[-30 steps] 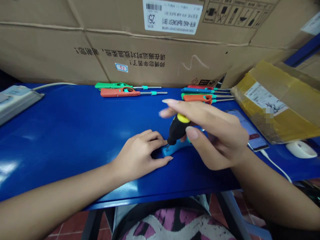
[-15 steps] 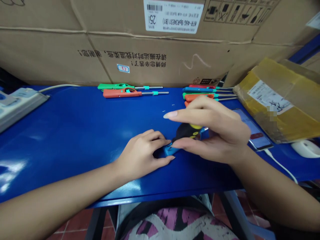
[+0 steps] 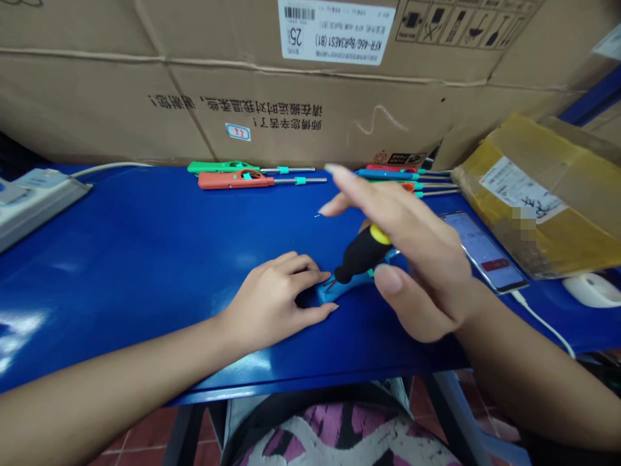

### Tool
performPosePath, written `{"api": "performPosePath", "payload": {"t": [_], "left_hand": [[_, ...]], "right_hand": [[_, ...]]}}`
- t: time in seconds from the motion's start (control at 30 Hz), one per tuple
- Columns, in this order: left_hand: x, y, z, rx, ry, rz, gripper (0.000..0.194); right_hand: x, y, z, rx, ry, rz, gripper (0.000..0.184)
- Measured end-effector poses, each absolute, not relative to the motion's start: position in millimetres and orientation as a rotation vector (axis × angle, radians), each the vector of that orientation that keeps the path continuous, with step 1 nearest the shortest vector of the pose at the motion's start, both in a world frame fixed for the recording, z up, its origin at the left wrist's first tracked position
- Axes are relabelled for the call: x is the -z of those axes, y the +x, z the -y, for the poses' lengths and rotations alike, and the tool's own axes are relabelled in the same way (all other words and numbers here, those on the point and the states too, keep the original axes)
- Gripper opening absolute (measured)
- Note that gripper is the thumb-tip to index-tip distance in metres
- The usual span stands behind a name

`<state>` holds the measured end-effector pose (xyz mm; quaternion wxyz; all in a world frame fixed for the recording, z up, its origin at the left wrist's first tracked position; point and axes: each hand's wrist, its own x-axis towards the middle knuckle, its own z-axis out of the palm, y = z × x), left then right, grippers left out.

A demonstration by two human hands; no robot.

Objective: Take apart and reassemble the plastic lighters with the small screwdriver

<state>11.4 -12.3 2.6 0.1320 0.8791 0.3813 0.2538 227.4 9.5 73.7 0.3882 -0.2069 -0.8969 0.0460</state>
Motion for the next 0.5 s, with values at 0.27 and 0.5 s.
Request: {"api": "performPosePath", "payload": {"t": [0.27,0.5], "left_hand": [[-3.2,11.4,12.1,-0.735,2.528,-1.127,0.024],[-3.1,11.0,12.4,-0.745,2.556,-1.119,0.025]], "right_hand": [[-72.9,224.4,-7.8,0.237,-0.654,2.239,0.042],[-68.8,224.6,-9.5,0.106,-0.600,2.252,0.039]]}}
